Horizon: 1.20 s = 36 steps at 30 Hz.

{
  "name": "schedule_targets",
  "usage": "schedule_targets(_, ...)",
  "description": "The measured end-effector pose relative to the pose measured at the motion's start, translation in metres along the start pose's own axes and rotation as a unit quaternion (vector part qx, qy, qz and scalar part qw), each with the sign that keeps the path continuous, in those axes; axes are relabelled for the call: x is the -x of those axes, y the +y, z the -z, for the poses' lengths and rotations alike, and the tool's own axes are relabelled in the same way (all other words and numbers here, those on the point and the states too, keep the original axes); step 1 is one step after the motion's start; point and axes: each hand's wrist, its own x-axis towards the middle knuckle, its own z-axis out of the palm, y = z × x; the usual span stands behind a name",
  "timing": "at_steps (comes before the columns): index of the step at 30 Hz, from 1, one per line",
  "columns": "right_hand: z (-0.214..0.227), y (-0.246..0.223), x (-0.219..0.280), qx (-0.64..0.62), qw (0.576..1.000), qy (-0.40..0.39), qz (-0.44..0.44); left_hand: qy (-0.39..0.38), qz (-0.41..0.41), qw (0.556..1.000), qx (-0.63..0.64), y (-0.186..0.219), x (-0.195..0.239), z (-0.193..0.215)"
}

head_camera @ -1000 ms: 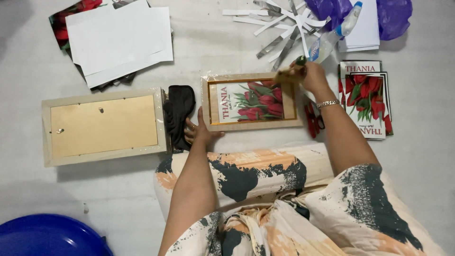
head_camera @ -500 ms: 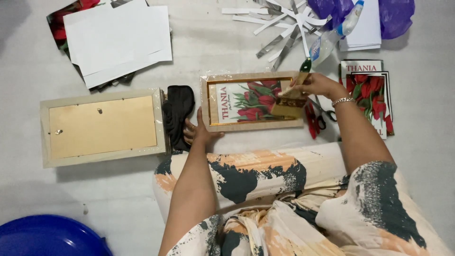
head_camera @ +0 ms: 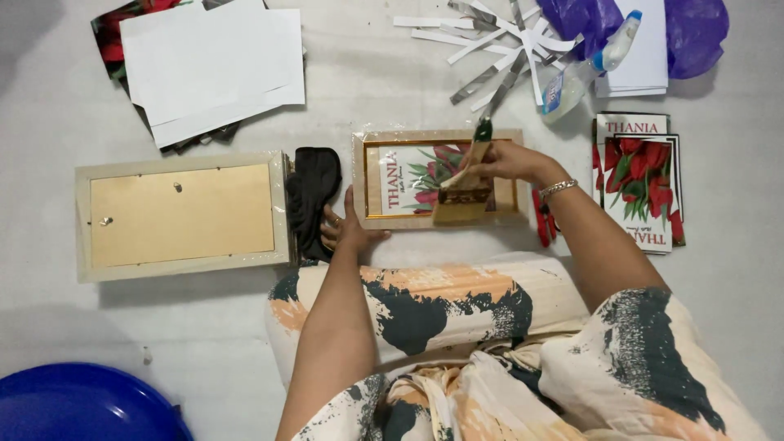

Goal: Apply a liquid finish to picture frames using a brush and wipe them clean with a cloth

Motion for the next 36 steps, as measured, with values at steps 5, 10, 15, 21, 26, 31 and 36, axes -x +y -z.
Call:
schedule_targets(5, 0.024, 0.056, -0.053, 0.019, 0.977, 0.205, 0.064, -0.001, -0.002, 1.0, 0.0, -0.001, 0.0, -0.001)
schedule_targets(10, 0.028, 0.048, -0.066, 0.002, 0.922, 0.352, 0.163, 0.005, -0.001, 1.0, -0.006, -0.002, -0.001, -0.003)
schedule_targets(15, -0.034, -0.008, -0.018, -0.053, 0.992, 0.0, 0.116, 0.004, -0.006, 1.0, -0.005, -0.006, -0.006, -0.004)
schedule_targets(21, -0.041, 0.0, -0.06, 0.02, 0.981, 0.164, 0.103, 0.003, -0.007, 1.0, -0.007, -0.007, -0.011, -0.007)
schedule_targets(26, -0.019, 0.033, -0.108, -0.037, 0.932, 0.326, 0.151, 0.002, -0.012, 1.0, 0.003, -0.003, -0.002, -0.004)
schedule_targets(31, -0.07, -0.008, -0.058, -0.128, 0.971, 0.143, 0.139, 0.0, -0.011, 1.0, 0.012, 0.001, 0.004, 0.0)
schedule_targets(36, -0.092, -0.01, -0.07, 0.003, 0.992, 0.028, 0.119, -0.001, -0.013, 1.0, 0.008, -0.001, 0.0, -0.002)
